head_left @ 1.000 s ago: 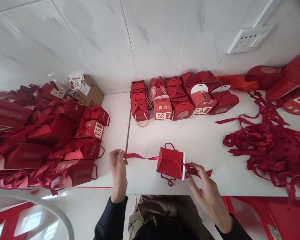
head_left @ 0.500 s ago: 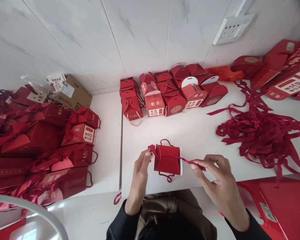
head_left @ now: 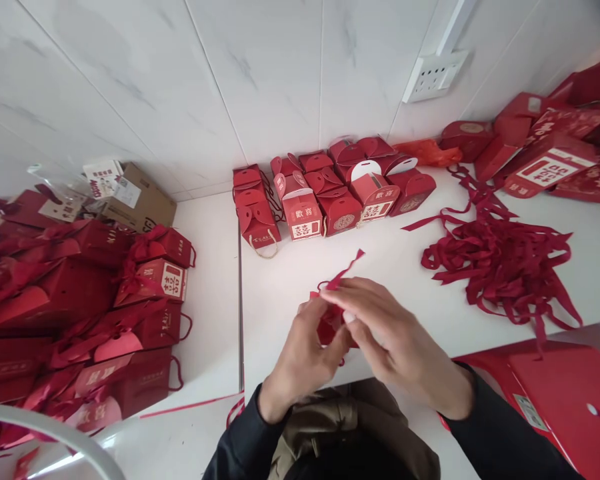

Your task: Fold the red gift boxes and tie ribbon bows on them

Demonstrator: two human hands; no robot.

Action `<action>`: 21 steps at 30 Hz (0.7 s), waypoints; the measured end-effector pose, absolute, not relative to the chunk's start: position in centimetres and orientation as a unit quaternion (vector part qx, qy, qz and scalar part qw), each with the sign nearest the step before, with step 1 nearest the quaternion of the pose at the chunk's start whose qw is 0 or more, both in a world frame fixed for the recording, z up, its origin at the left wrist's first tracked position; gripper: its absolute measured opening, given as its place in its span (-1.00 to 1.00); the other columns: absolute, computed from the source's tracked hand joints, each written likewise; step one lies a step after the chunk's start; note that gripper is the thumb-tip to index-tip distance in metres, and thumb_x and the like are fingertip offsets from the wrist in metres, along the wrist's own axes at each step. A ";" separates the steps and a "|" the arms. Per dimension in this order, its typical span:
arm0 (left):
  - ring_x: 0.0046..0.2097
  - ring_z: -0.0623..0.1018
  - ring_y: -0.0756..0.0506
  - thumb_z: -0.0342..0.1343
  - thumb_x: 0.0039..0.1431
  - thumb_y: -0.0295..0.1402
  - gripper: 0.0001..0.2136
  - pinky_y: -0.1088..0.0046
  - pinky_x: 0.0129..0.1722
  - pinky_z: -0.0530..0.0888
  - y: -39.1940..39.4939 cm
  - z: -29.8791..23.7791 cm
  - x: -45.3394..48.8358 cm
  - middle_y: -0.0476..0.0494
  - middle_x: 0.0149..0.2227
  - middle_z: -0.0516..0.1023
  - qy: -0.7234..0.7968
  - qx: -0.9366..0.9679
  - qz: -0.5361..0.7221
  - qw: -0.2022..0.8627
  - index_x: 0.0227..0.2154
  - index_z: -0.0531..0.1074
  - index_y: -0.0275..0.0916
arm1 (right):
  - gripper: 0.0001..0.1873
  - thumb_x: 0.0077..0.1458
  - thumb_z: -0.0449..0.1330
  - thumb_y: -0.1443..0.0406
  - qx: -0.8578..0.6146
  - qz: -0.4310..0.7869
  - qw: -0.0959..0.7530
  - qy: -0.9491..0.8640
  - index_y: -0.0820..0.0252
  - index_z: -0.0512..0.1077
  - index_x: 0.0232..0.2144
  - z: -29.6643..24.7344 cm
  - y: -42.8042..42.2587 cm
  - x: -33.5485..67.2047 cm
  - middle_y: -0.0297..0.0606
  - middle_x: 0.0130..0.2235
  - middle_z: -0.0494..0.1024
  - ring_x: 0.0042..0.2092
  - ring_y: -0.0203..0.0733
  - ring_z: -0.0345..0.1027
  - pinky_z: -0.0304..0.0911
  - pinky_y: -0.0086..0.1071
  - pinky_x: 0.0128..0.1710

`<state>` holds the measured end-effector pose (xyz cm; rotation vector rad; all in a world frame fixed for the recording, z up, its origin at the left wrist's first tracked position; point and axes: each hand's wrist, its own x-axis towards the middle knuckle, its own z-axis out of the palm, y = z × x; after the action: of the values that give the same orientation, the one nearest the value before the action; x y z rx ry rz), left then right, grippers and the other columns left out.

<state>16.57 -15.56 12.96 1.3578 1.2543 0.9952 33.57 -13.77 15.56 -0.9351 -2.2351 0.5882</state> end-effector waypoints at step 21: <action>-0.10 0.61 -0.14 0.04 0.28 -0.55 -0.69 0.28 -0.09 0.54 -14.2 9.7 15.4 -0.18 -0.17 0.67 0.394 0.774 0.456 0.193 -0.09 0.61 -0.09 | -0.66 0.43 -0.02 0.16 -0.433 0.516 0.235 -0.701 0.13 0.50 -0.02 13.9 -12.0 34.2 -0.23 -0.12 0.61 -0.08 -0.10 0.51 0.45 -0.27 -0.12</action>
<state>15.39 -14.17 9.69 2.1723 1.1055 1.2808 34.21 -11.97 13.92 -1.1884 -1.9224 1.4168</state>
